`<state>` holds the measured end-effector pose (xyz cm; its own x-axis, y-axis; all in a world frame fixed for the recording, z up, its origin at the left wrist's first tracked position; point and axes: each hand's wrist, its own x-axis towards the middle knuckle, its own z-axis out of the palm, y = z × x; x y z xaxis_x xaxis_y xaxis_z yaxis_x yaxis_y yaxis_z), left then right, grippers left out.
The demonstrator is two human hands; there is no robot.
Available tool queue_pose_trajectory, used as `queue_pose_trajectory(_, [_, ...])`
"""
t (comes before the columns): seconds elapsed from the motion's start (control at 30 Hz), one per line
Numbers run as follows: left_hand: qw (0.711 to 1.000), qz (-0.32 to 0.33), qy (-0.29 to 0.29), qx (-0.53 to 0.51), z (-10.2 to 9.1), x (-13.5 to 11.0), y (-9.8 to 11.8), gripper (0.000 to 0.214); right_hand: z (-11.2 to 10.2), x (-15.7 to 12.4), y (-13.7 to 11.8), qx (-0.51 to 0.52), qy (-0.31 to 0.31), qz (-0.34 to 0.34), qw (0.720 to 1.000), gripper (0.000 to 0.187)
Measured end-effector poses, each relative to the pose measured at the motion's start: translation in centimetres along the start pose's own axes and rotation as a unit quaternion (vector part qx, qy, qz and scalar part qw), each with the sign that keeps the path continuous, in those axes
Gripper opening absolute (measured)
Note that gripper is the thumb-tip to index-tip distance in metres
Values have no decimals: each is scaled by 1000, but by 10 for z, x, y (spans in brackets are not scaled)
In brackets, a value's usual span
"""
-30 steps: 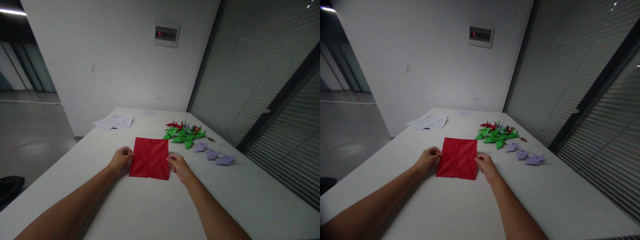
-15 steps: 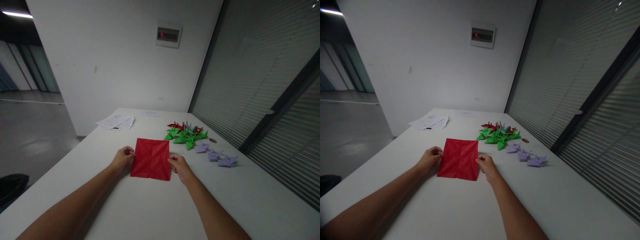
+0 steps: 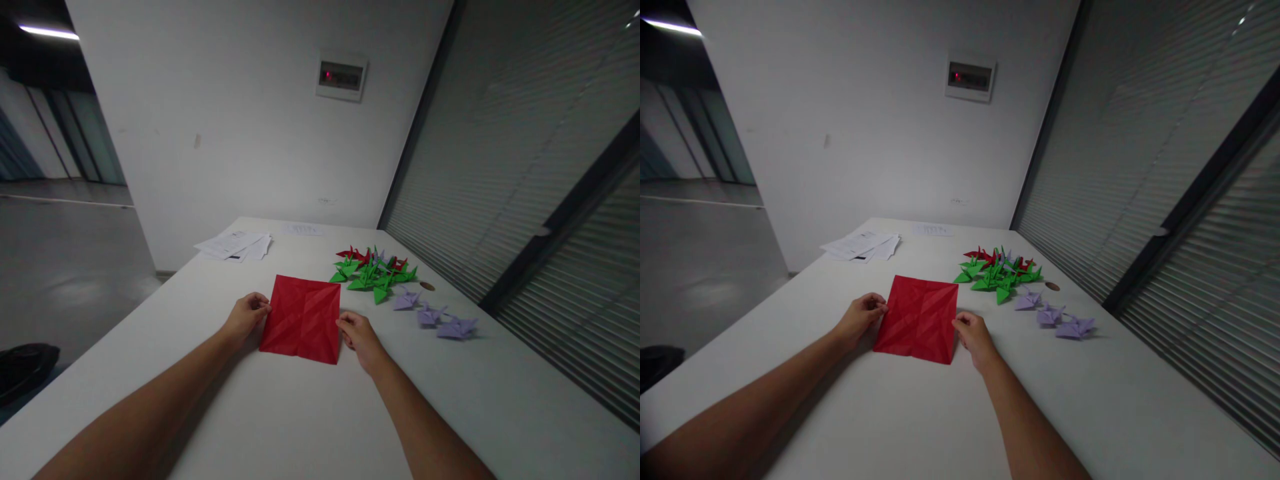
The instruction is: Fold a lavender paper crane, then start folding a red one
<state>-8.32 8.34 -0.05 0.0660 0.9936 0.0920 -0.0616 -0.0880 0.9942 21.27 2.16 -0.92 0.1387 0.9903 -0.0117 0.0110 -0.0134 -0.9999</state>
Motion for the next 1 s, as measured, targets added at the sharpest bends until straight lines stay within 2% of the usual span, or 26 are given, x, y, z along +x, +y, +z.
queue_pose_trajectory(0.53, [1000,-3,-15,-7,2,-2,3,33,-2,1,-2,-48,54,-59,996,28])
queue_pose_trajectory(1.0, [1000,-2,-14,0,2,-3,3,29,-3,3,2,-51,55,-50,996,30])
